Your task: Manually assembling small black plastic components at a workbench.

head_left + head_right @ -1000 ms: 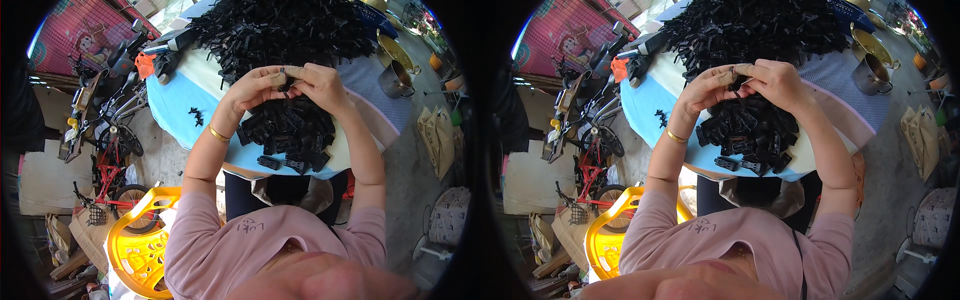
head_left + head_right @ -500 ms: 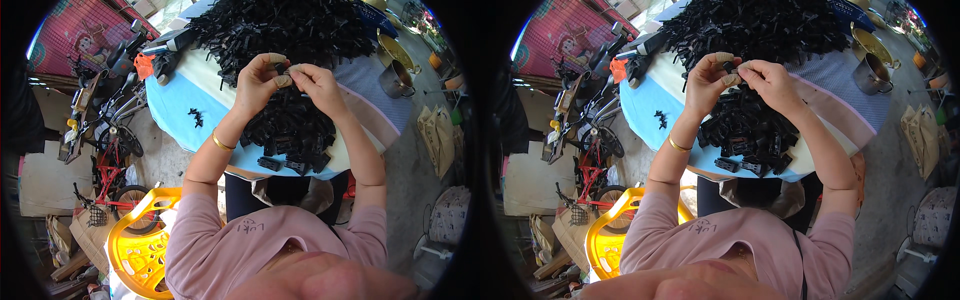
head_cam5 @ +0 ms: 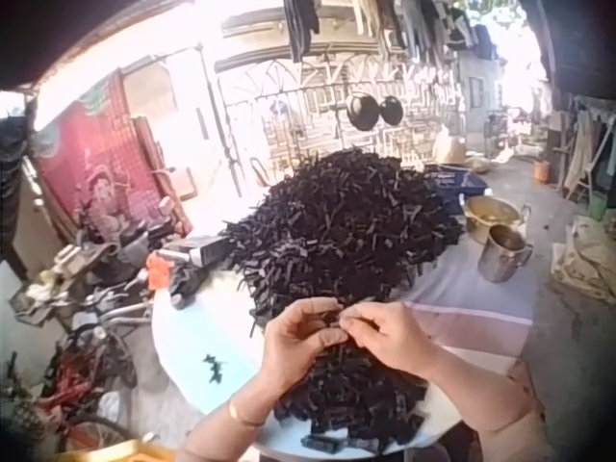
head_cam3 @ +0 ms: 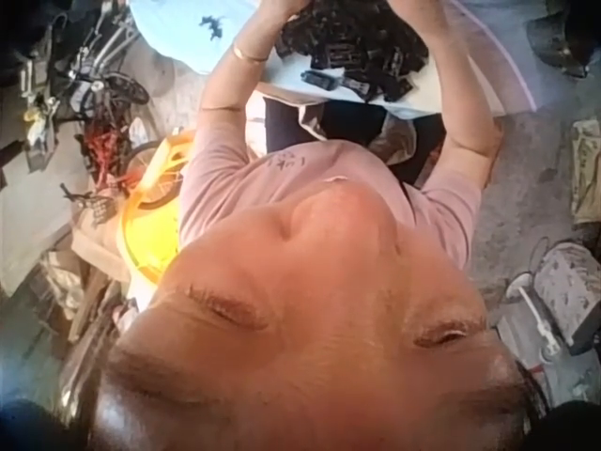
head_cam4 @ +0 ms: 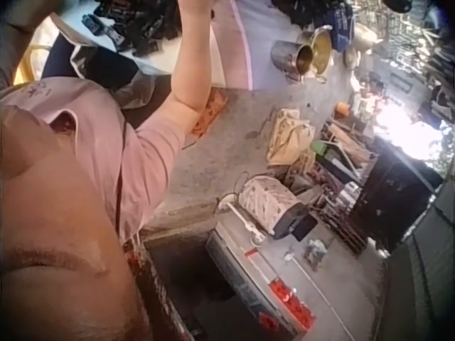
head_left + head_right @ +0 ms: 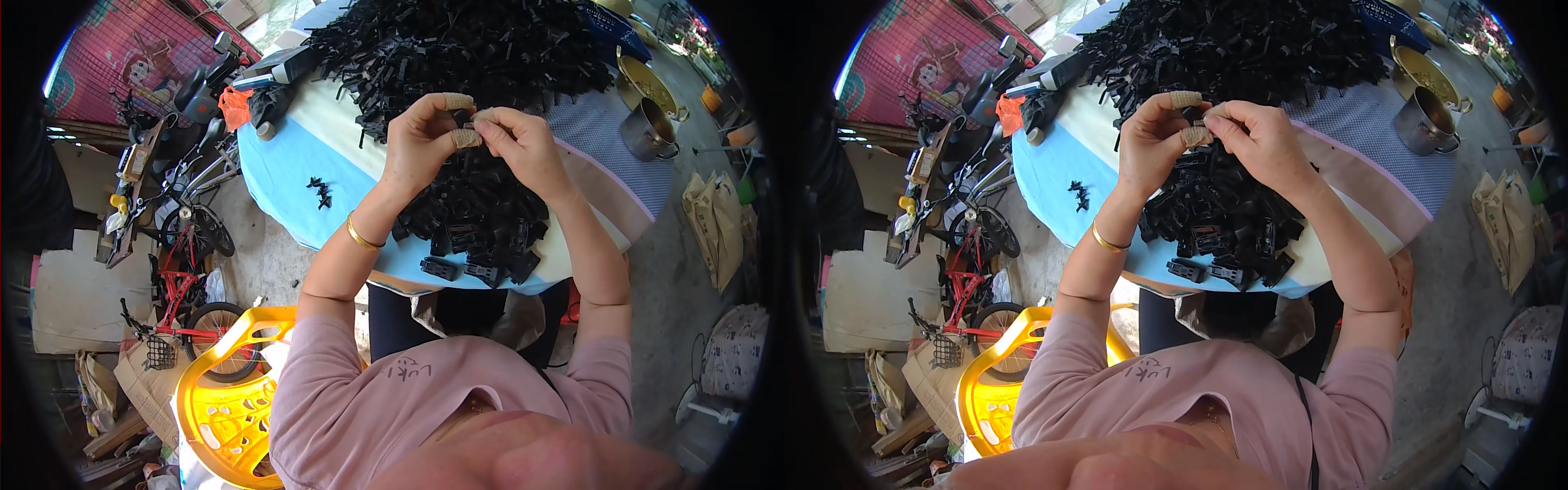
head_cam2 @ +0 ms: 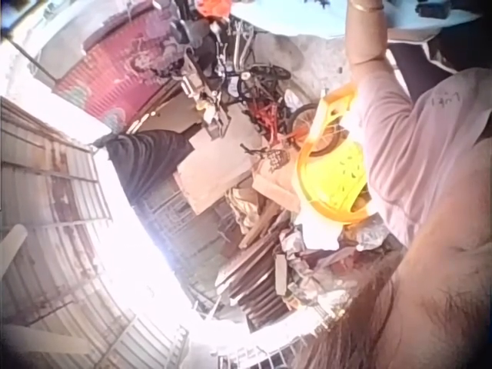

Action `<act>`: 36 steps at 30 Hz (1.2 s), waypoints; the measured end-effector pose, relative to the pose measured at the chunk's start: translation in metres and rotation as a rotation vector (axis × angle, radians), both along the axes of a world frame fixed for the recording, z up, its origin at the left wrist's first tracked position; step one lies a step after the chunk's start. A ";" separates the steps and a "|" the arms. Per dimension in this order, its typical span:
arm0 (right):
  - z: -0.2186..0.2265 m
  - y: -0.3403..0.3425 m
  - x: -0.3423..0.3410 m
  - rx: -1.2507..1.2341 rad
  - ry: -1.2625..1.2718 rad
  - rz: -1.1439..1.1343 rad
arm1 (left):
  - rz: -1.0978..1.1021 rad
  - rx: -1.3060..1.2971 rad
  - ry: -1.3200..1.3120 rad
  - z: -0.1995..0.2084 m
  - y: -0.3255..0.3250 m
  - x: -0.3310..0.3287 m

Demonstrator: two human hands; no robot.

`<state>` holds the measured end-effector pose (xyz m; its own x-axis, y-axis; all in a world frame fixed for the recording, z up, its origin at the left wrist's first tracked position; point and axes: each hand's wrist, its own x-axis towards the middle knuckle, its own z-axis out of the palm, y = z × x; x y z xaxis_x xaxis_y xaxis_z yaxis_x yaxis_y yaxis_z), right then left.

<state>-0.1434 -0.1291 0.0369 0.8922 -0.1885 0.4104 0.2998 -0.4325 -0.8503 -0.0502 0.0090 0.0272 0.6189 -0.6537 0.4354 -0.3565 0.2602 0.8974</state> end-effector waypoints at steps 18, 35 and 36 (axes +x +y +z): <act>0.004 -0.002 0.000 0.146 0.061 -0.017 | 0.130 -0.047 -0.018 -0.001 -0.007 -0.013; 0.010 -0.022 -0.004 0.370 0.019 0.335 | -0.531 -0.028 0.280 0.005 0.007 0.007; 0.009 -0.023 -0.003 0.290 -0.005 0.304 | -0.591 -0.066 0.399 0.001 0.004 0.007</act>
<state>-0.1460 -0.1517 0.0458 0.9231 -0.0256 0.3836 0.3813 -0.0666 -0.9220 -0.0428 0.0133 0.0284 0.2897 -0.9089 0.2998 0.2125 0.3665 0.9058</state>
